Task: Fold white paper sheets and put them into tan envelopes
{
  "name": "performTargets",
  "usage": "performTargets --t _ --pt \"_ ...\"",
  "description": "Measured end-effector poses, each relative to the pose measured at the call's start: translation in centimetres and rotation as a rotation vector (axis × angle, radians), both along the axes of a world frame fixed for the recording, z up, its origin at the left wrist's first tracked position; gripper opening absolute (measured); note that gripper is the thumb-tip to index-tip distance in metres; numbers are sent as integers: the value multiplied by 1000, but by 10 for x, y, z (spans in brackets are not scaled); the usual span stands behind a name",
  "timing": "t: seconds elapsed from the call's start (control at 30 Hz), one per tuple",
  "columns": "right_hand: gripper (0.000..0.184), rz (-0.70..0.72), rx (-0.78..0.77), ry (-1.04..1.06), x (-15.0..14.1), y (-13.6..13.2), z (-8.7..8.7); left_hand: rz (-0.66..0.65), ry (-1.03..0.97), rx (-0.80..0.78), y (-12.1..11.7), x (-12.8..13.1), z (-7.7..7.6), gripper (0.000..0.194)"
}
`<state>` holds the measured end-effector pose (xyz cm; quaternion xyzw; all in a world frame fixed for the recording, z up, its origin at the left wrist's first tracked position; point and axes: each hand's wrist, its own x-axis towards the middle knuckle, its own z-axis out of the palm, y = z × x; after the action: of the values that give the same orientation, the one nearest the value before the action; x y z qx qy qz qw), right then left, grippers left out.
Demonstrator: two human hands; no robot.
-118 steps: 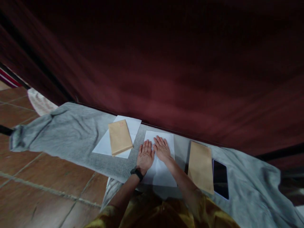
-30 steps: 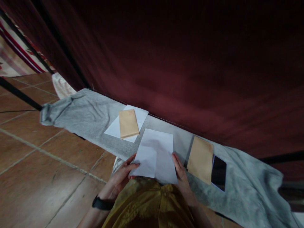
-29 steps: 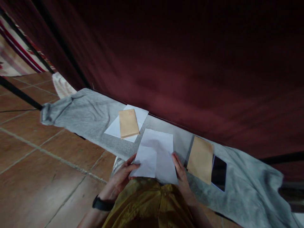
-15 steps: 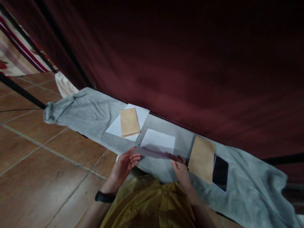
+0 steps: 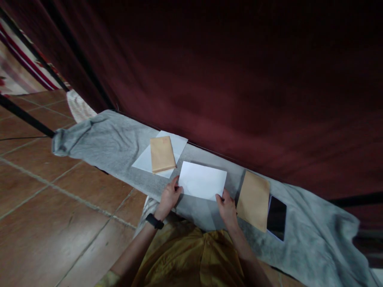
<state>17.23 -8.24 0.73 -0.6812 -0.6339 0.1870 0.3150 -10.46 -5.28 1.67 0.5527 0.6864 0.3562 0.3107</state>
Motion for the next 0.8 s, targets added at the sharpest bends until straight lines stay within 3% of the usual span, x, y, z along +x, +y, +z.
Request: performTargets --t 0.13,0.23,0.4,0.5,0.57,0.67,0.8 --pt "43 46 -16 151 0 2 8 -28 -64 29 -3 3 9 27" --pt "41 17 -5 311 2 2 25 33 -164 102 -6 3 27 17" --pt "37 -27 108 422 3 2 81 81 -330 287 -11 3 77 28" --pt "36 -79 215 446 2 10 116 21 -449 373 -10 3 103 34" --pt "35 -107 236 507 2 20 129 -35 -490 354 -8 4 113 42" --pt "34 -98 187 585 1 40 126 -77 -574 228 -4 8 111 45" --pt "36 -94 141 476 -1 67 89 -34 -642 116 9 15 77 42"
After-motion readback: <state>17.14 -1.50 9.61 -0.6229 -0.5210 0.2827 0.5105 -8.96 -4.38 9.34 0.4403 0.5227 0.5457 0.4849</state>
